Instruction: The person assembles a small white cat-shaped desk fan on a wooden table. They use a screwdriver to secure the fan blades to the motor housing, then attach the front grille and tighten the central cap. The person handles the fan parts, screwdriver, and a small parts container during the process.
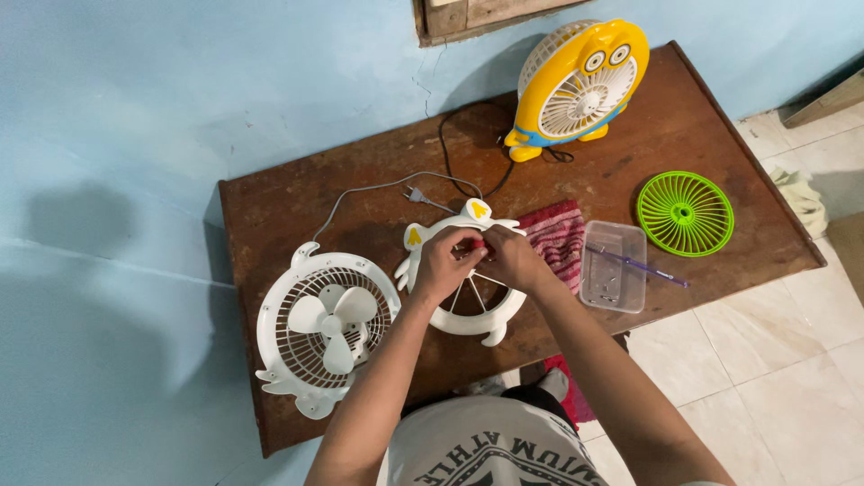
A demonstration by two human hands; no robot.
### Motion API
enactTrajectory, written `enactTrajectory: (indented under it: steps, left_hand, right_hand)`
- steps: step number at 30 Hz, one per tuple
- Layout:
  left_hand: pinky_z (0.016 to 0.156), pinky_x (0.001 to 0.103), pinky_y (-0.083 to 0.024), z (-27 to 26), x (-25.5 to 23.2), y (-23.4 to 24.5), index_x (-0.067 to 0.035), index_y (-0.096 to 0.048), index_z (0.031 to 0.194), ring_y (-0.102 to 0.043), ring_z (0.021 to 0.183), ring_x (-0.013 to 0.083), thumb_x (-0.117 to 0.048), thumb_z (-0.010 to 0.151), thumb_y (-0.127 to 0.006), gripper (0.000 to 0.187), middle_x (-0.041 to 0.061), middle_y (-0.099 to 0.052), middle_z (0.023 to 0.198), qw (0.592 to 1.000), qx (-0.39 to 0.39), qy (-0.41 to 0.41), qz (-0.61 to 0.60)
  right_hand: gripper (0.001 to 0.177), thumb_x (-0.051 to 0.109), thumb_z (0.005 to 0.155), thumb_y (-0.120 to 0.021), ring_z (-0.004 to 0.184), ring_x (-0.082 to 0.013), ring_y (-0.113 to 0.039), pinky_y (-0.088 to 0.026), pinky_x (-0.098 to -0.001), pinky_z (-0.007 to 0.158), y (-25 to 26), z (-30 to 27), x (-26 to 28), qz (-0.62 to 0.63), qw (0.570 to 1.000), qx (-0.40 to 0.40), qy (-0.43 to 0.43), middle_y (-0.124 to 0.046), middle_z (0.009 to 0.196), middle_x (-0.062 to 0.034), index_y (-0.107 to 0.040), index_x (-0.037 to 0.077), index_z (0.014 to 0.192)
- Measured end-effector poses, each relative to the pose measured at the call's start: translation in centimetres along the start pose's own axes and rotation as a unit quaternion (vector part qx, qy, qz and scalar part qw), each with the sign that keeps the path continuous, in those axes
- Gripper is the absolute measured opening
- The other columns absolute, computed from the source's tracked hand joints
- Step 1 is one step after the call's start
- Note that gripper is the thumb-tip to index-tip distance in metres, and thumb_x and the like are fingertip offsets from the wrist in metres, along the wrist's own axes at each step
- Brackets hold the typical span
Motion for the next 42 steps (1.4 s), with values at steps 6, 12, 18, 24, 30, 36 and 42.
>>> enactTrajectory:
  steps: [6, 12, 18, 24, 30, 36, 42]
  left_hand:
    - [0.081, 0.029, -0.064, 1.2, 1.1, -0.4, -0.006, -0.074, 0.113, -0.076, 0.093, 0.0166, -0.008, 0.091, -0.074, 0.022, 0.007, -0.077, 0.108, 0.995, 0.092, 0.021, -0.013]
    - [0.069, 0.034, -0.057, 1.3, -0.9, 0.2, -0.004, -0.076, 0.103, -0.069, 0.095, 0.0223, -0.011, 0.074, -0.089, 0.033, 0.015, -0.07, 0.109, 0.994, 0.046, -0.073, 0.06]
    - [0.083, 0.033, -0.059, 1.3, -0.1, -0.3, -0.006, -0.076, 0.109, -0.074, 0.097, 0.0184, -0.012, 0.081, -0.087, 0.031, 0.008, -0.077, 0.107, 0.995, 0.065, -0.064, 0.034]
    - [0.078, 0.027, -0.061, 1.2, 1.7, -1.0, -0.005, -0.073, 0.11, -0.073, 0.09, 0.0148, -0.011, 0.081, -0.085, 0.032, 0.006, -0.076, 0.101, 0.995, 0.091, 0.01, -0.041]
    - [0.077, 0.028, -0.063, 0.8, 0.6, -1.1, -0.005, -0.076, 0.102, -0.073, 0.091, 0.0161, -0.01, 0.078, -0.087, 0.027, 0.007, -0.073, 0.101, 0.998, 0.049, -0.031, 0.006]
    - [0.081, 0.029, -0.062, 0.3, 1.1, -1.3, -0.007, -0.076, 0.113, -0.075, 0.095, 0.0166, -0.009, 0.087, -0.079, 0.026, 0.006, -0.077, 0.105, 0.994, 0.099, -0.046, -0.019]
    - [0.072, 0.032, -0.061, 0.1, 0.6, -0.6, -0.006, -0.077, 0.099, -0.072, 0.087, 0.0221, -0.013, 0.076, -0.09, 0.027, 0.011, -0.069, 0.097, 0.999, 0.002, -0.047, 0.027]
  right_hand:
    - [0.039, 0.008, 0.077, -0.075, 0.086, -0.0179, -0.074, -0.06, -0.0333, 0.078, -1.8, -0.6, -3.5, 0.225, 0.966, 0.016, -0.123, -0.078, 0.096, -0.0102, -0.071, 0.004, 0.115]
    - [0.039, 0.005, 0.075, -0.08, 0.084, -0.0141, -0.07, -0.058, -0.0327, 0.076, -2.7, -1.5, -4.2, 0.222, 0.963, -0.059, -0.141, -0.075, 0.096, -0.0094, -0.066, 0.0, 0.111]
    - [0.036, 0.001, 0.077, -0.079, 0.09, -0.0129, -0.068, -0.058, -0.0305, 0.081, -3.9, -1.4, -4.1, 0.329, 0.934, -0.063, -0.126, -0.073, 0.1, -0.0092, -0.066, 0.0, 0.111]
    - [0.038, -0.001, 0.08, -0.075, 0.092, -0.0101, -0.069, -0.058, -0.0273, 0.083, -4.8, -1.9, -5.4, 0.346, 0.922, -0.059, -0.161, -0.075, 0.104, -0.0049, -0.068, 0.003, 0.117]
    - [0.033, -0.003, 0.077, -0.077, 0.081, -0.0142, -0.068, -0.057, -0.0316, 0.07, -5.0, -2.1, -5.3, 0.338, 0.918, -0.074, -0.196, -0.073, 0.094, -0.0081, -0.066, 0.001, 0.108]
    - [0.031, 0.007, 0.079, -0.082, 0.084, -0.0117, -0.069, -0.058, -0.0305, 0.077, -3.7, -2.0, -5.1, 0.235, 0.964, -0.002, -0.12, -0.075, 0.091, -0.0055, -0.07, 0.002, 0.108]
    - [0.033, 0.009, 0.075, -0.085, 0.081, -0.0171, -0.068, -0.056, -0.0345, 0.075, -3.6, -1.9, -5.1, 0.138, 0.98, -0.069, -0.129, -0.073, 0.09, -0.012, -0.069, 0.001, 0.103]
Point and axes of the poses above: each hand's wrist, its own z-axis towards the middle knuckle, its own y-axis out of the back of the hand, x = y × z, the point moved 10 cm from there along z, towards the middle knuckle
